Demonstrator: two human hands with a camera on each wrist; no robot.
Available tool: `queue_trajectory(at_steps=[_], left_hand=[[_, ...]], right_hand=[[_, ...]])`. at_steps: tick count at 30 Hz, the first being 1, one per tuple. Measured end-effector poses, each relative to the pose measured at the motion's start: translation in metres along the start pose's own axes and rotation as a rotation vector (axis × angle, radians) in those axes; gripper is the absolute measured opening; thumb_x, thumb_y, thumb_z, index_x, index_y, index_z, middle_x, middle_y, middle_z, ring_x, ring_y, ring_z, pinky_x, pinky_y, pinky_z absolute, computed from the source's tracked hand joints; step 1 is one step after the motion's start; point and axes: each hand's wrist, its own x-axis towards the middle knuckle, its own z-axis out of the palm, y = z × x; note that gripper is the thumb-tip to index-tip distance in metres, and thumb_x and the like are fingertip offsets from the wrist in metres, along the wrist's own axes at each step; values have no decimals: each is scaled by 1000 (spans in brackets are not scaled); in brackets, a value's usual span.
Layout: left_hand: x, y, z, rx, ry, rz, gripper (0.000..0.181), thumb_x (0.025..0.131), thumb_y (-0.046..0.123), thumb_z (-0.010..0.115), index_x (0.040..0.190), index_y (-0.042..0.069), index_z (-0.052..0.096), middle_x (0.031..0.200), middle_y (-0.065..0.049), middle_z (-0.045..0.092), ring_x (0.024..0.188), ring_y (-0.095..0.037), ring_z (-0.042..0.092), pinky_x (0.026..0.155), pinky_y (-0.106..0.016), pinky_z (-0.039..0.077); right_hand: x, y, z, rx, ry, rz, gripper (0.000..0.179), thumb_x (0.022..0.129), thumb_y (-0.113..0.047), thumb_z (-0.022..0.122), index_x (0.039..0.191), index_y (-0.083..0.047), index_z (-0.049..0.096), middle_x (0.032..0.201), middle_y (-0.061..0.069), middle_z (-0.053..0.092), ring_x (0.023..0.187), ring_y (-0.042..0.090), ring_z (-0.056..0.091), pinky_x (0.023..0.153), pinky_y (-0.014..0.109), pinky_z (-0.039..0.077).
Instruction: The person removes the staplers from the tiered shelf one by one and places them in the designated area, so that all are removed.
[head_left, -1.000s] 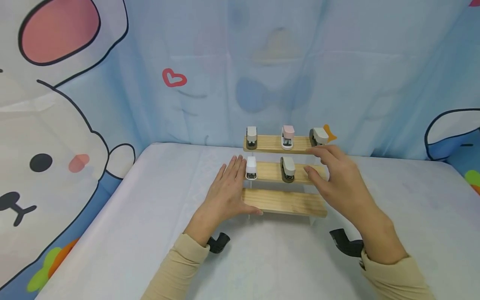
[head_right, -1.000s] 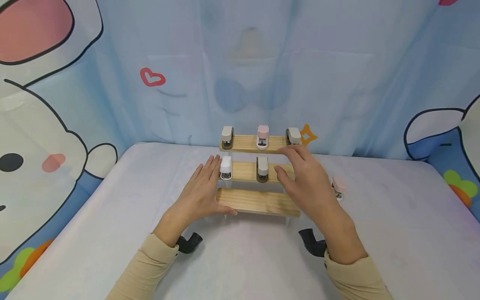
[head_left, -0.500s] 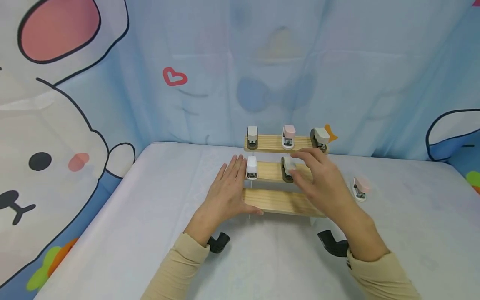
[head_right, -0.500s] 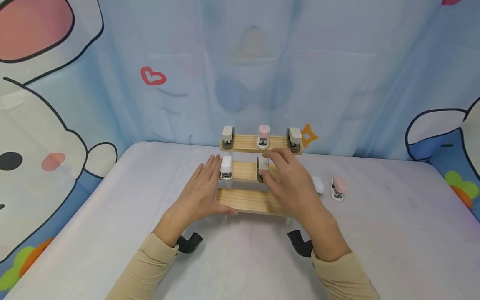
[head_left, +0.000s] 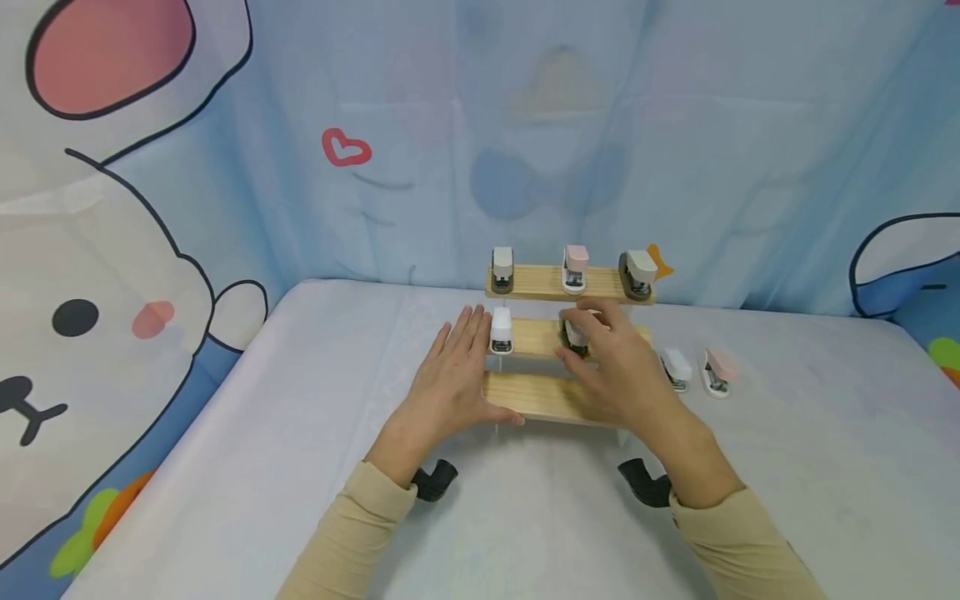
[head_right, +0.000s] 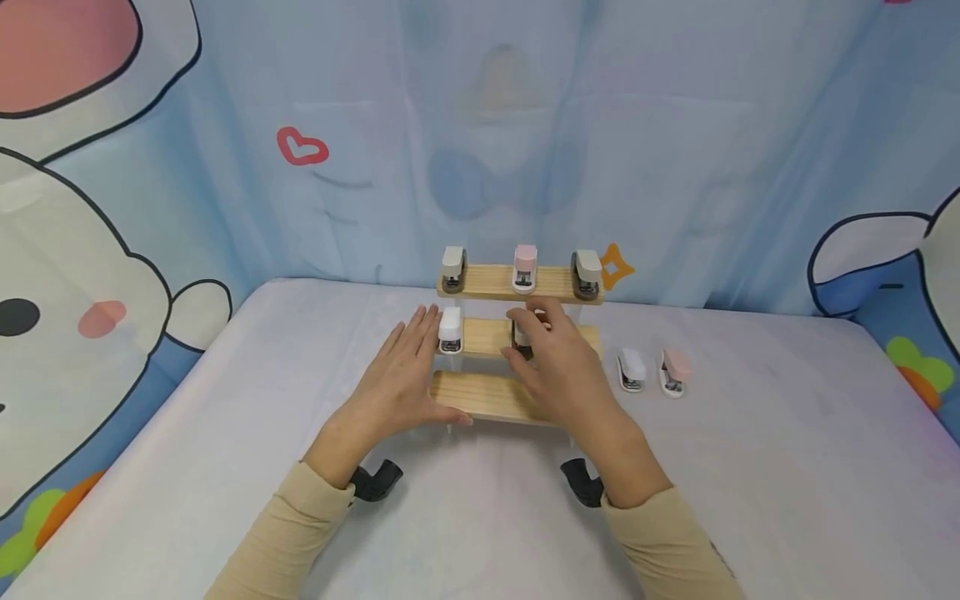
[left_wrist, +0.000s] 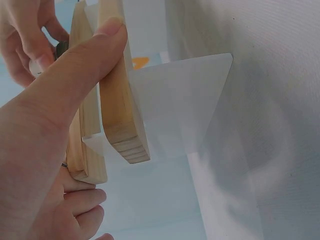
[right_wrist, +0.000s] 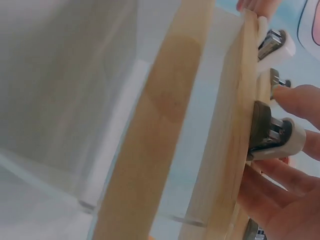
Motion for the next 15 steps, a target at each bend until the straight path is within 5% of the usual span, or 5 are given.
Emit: queue_trajectory(at_steps=[5,15], left_hand=[[0,0,-1,-2,5,4,141,61,77,76,159,2,8,168,-13,7,156,-24,2,128,-42,9],[0,0,0,-25,8,-6,141,61,76,78,159,2,9,168,-12,6,156,-24,3,128,-42,9]], right_hand=[[0,-1,4,1,-28,34,43,88,-11,74,127,-3,58,134,19,47,113,41,62,74,50,59],[0,-3,6,2,-23,44,37,88,-5,72,122,-4,58,134,18,47,97,36,65,70,47,59]])
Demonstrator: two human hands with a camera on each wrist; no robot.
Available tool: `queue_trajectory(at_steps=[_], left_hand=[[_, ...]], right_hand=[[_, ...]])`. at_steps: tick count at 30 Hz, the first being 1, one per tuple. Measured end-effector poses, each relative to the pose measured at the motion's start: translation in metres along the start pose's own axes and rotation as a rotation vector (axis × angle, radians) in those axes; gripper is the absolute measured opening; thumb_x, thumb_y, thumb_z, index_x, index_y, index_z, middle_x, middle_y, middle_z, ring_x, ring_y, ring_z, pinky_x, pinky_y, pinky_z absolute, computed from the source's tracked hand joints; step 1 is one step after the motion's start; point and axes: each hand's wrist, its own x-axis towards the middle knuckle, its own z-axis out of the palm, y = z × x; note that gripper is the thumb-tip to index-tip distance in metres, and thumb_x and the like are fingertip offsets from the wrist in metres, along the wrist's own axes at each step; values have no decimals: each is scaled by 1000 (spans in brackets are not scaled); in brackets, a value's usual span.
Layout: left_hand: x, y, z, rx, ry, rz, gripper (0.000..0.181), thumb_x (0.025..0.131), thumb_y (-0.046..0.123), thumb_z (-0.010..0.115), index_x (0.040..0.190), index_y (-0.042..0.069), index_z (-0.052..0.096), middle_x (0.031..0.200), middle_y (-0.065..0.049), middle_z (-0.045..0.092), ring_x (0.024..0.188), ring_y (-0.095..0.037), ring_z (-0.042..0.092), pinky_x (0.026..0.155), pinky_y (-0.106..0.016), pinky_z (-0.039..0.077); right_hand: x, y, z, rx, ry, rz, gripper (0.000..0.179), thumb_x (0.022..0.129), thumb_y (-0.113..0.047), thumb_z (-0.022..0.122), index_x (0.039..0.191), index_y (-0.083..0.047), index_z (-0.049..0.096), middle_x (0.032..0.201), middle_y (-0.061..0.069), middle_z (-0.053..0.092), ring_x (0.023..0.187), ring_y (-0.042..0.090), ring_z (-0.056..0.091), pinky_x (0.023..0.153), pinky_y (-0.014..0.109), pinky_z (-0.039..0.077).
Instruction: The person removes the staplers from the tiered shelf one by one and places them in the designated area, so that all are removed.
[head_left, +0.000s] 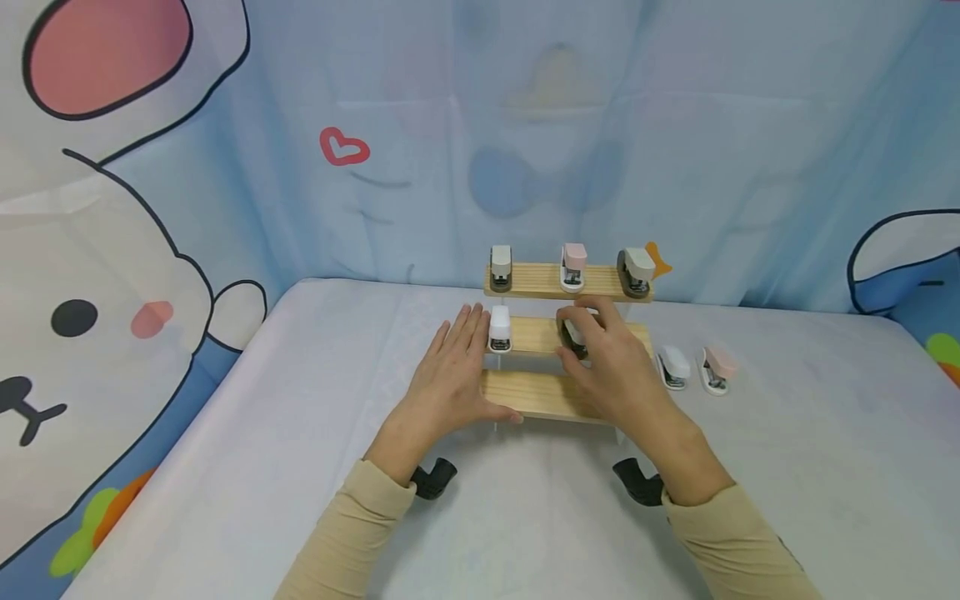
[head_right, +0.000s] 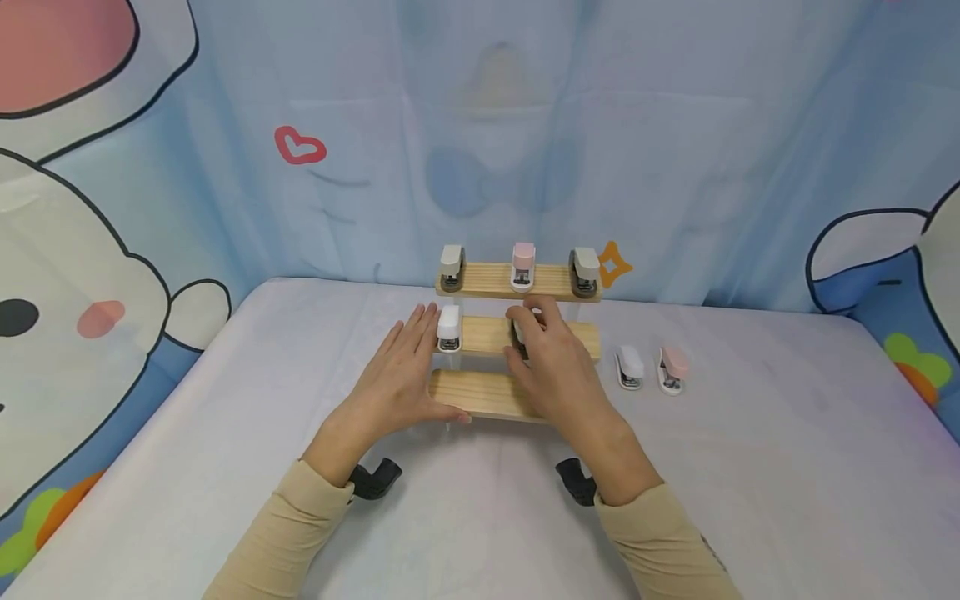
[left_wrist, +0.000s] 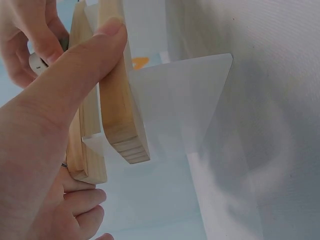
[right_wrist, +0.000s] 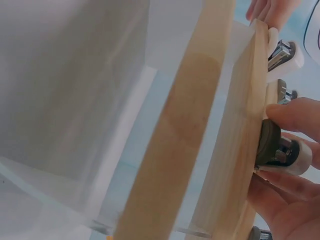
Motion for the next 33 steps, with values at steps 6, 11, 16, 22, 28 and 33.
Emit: queue_trajectory(at_steps=[6,11,16,22,28,33], left_hand=[[1,0,0,4,-1,1,141,60,76,78,159,3,9,168,-12,7,156,-23,3,128,-42,10],[1,0,-1,4,-7,-1,142,60,75,79,159,3,8,168,-13,7,156,-23,3,128,-42,9],[0,0,-1,1,-6,1,142,60,75,79,159,2,8,168,-13,7,156,-23,3,128,-42,9],[0,1,-1,2,-8,-1,141,60,76,78,159,3,8,168,-12,6,156,-23,3,128,-42,9],[0,2,0,10,1,5,141,60,76,78,159,2,10,167,-14,10,156,-23,3,128,-43,11],[0,1,0,17,2,4,141,60,77,77,159,1,11,168,-13,8,156,-24,3,128,-43,11]], right_hand=[[0,-2,-2,-3,0,-2,38,86,3,68,122,-2,58,134,19,48,99,38,65,74,46,61],[0,-3,-6,0,14,-22,40,85,5,68,123,-1,59,133,20,50,101,40,65,74,46,61],[0,-3,-11,8,35,-58,41,84,6,68,123,-1,59,131,21,52,94,39,66,71,48,59],[0,-2,-15,18,52,-89,41,83,7,67,123,0,59,130,23,53,96,39,66,73,48,58],[-2,0,-23,19,94,-122,44,80,11,68,123,1,60,125,20,55,91,34,64,67,42,55],[-5,1,-28,23,92,-117,46,80,12,68,124,1,60,127,19,55,90,33,64,66,41,54]])
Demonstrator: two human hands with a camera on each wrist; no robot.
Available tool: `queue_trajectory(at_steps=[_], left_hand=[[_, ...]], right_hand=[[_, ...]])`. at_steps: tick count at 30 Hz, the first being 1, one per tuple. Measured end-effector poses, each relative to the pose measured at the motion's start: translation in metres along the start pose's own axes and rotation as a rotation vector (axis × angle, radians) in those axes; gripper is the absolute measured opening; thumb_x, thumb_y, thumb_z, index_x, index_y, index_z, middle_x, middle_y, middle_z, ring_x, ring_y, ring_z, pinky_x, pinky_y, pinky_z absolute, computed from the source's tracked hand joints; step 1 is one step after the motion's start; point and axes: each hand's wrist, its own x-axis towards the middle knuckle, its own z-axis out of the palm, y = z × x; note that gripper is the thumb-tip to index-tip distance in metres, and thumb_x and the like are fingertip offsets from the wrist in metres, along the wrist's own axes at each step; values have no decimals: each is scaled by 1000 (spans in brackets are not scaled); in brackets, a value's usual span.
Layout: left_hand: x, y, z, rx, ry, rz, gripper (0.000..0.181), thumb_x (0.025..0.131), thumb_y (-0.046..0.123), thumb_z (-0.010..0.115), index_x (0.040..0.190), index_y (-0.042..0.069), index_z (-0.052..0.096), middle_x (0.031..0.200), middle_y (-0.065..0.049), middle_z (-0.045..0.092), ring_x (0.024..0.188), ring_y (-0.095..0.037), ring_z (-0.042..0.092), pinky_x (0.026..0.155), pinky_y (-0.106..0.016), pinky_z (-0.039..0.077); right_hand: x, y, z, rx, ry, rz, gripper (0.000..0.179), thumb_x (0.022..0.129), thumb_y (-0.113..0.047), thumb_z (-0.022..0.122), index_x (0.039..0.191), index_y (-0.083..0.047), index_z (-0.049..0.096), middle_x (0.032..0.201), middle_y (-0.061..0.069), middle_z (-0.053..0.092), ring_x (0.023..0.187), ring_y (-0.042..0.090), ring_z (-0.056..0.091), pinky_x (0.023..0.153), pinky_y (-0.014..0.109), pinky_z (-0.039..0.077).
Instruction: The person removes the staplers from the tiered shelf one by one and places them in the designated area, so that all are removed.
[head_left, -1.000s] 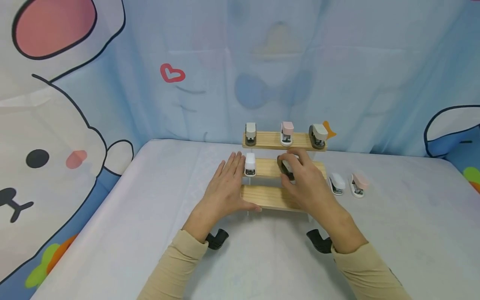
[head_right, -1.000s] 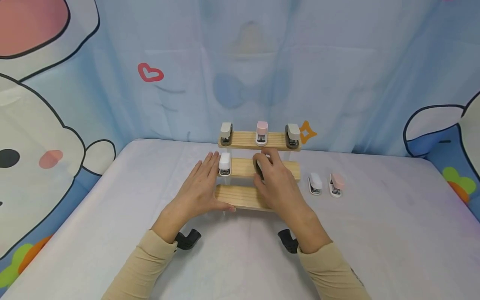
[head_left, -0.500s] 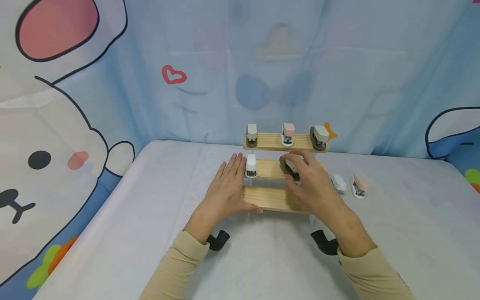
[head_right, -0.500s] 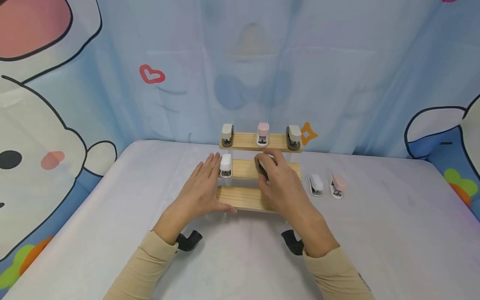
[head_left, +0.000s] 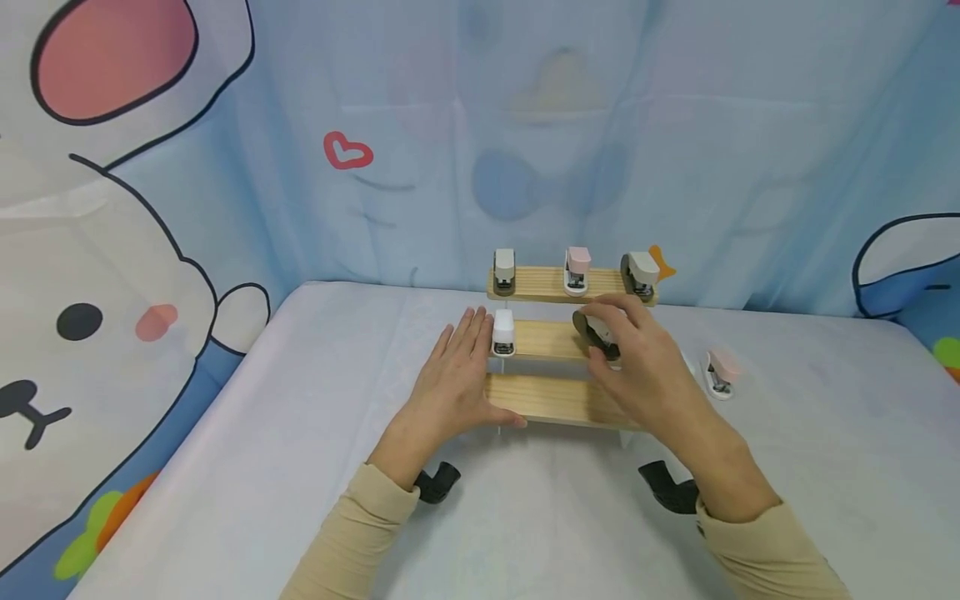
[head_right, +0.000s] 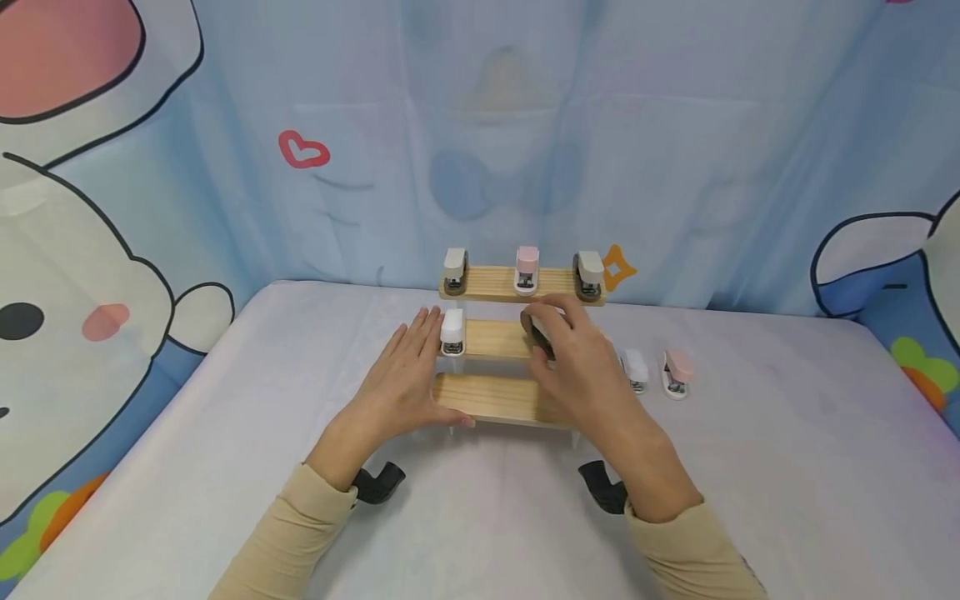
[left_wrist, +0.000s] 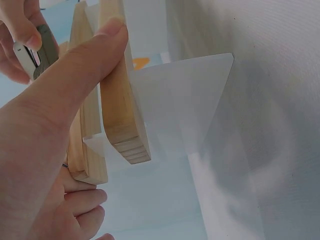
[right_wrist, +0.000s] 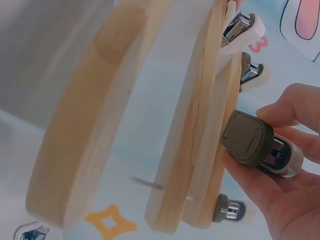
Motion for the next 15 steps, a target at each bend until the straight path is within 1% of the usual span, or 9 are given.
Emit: queue_trajectory(at_steps=[12,15], left_hand=[[-1,-1,1,-6,4,4,141,60,76,78,159,2,10,168,-13,8,156,-25,4,128,-43,11],[-1,0,1,-2,2,3,141,60,76,77,159,2,10,168,-13,8,156,-25,5,128,-43,10]], right_hand=[[-7,5,-15,-43,19,2,48,78,13,69,124,1,60,128,19,55,89,33,65,63,42,53],[-9,7,-19,-47,24,9,49,77,13,69,124,1,60,128,19,55,93,34,64,65,42,53]])
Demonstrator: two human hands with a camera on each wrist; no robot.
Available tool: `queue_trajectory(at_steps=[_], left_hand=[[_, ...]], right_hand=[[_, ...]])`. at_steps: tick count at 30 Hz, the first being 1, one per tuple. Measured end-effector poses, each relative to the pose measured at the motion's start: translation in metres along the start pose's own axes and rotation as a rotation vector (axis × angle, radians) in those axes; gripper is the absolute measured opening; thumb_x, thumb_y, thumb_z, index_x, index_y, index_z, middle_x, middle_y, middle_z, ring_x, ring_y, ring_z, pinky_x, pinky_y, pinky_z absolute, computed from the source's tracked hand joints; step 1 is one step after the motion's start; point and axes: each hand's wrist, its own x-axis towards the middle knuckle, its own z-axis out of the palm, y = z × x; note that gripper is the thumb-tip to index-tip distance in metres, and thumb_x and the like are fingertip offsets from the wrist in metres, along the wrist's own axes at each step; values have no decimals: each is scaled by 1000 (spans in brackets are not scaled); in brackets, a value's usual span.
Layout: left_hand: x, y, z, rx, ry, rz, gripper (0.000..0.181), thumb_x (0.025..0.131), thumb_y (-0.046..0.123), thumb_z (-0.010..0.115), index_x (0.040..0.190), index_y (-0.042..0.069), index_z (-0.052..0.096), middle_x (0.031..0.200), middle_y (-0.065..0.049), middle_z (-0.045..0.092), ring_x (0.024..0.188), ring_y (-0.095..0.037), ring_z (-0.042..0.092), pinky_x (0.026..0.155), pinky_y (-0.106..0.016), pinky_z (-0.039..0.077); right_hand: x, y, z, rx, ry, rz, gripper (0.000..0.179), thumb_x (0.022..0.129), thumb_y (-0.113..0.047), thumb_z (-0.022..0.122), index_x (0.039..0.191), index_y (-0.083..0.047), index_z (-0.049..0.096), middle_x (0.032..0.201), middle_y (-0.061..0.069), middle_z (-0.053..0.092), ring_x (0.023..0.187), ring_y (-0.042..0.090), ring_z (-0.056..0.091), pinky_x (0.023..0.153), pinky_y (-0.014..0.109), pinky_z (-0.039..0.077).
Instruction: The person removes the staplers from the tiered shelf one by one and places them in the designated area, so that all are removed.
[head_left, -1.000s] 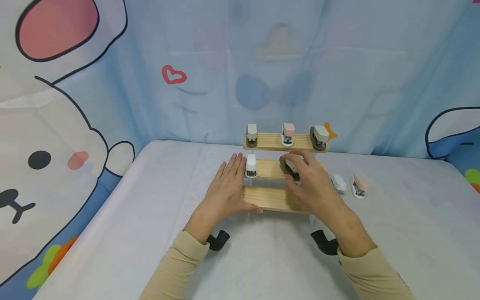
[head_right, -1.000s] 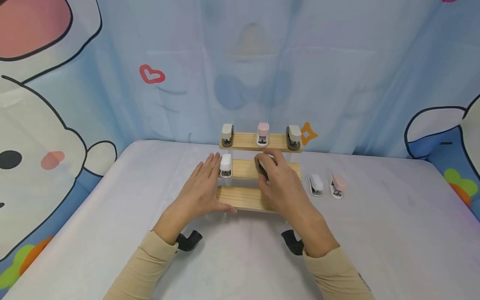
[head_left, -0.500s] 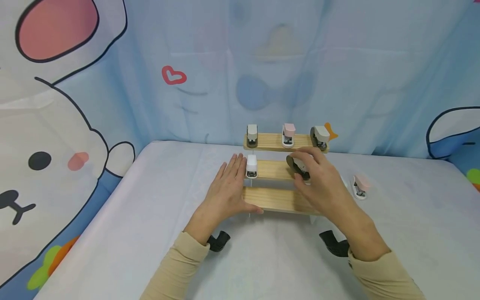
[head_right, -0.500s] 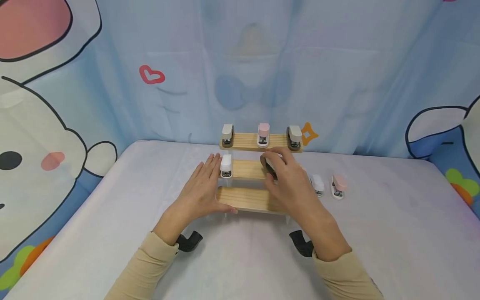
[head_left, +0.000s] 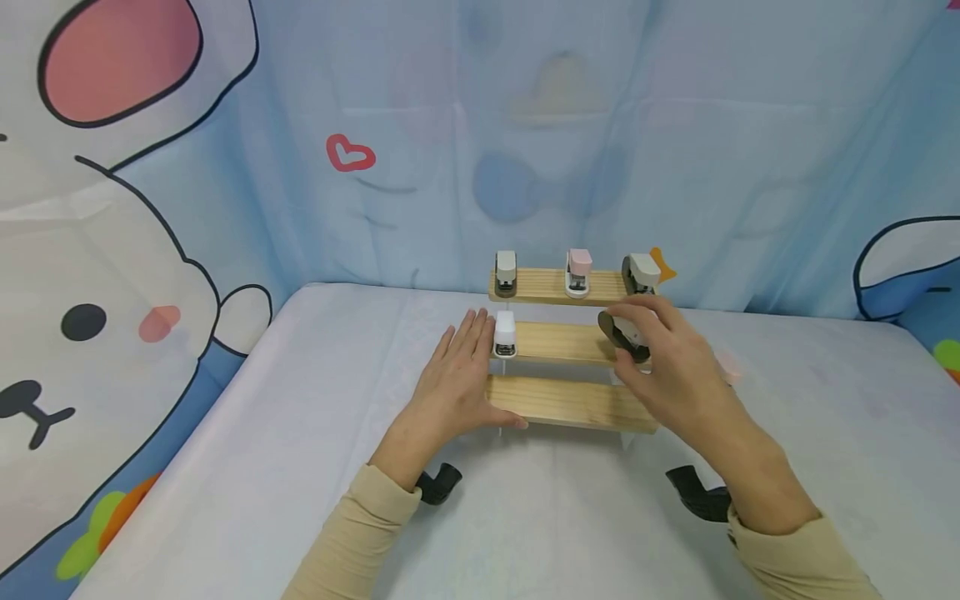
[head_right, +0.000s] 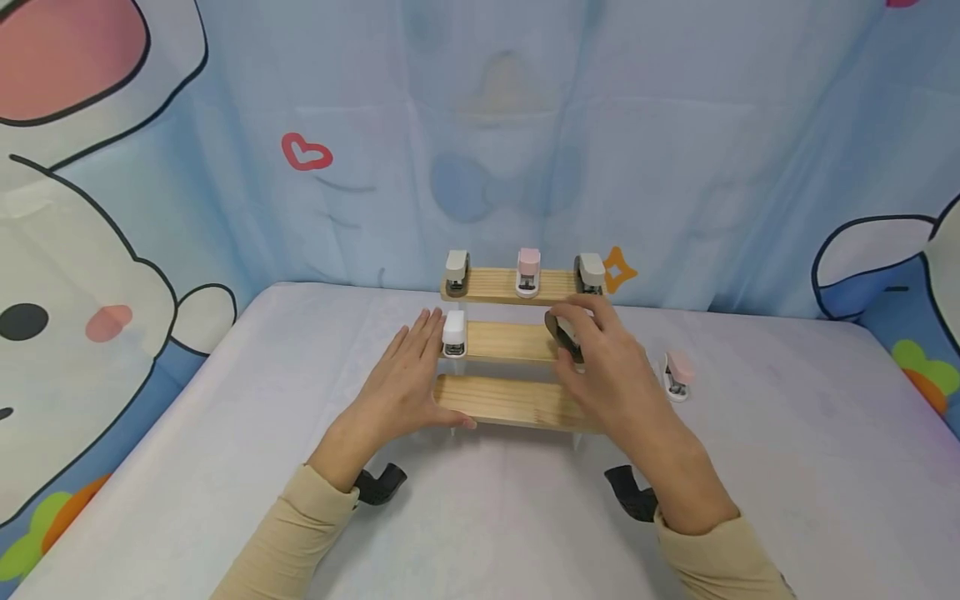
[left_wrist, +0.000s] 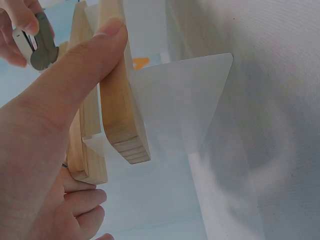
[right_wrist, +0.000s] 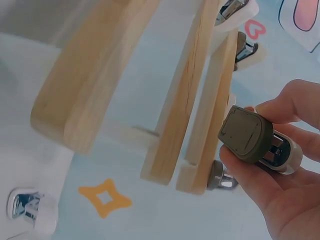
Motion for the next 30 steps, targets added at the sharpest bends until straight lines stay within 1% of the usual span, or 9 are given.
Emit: queue_trajectory(at_steps=[4,10,17,22,27,30], left_hand=[[0,0,0,0,-3,-1,141,60,76,77,159,2,10,168,-12,7,156,-25,5,128,-43,10],[1,0,0,3,2,-1,141,60,76,77,159,1,11,168,-13,8,156,-25,5,128,-42,10],[1,0,1,2,-5,-2,141,61,77,77,159,2,9,168,-12,6,156,-24,3,128,-42,9],[0,0,1,4,-3,0,140,61,77,77,159,2,9,168,-12,6,156,-23,3,128,-42,9],[1,0,1,3,-4,-4,141,61,77,77,159,2,9,168,-12,7,156,-23,2,128,-42,10],[1,-1,1,4,-4,-4,141,61,77,77,159,2,9,168,-13,7,156,-23,3,128,-42,10]], right_hand=[[-2,3,-5,4,-1,4,49,77,13,68,124,2,60,128,19,55,101,36,62,69,45,54],[-5,7,-10,-4,-3,12,51,76,14,69,125,1,60,130,21,55,104,39,61,71,48,53],[-9,14,-14,-16,-1,50,53,76,13,72,126,-1,60,130,20,54,107,39,60,74,51,53],[-12,20,-18,-38,1,85,55,76,12,74,127,-2,60,132,21,54,106,39,60,71,50,53],[-15,28,-23,-59,3,113,54,76,12,74,128,1,60,133,24,53,101,41,60,68,53,54],[-17,33,-25,-69,21,111,53,75,12,75,126,3,61,131,25,54,98,40,60,62,47,54]])
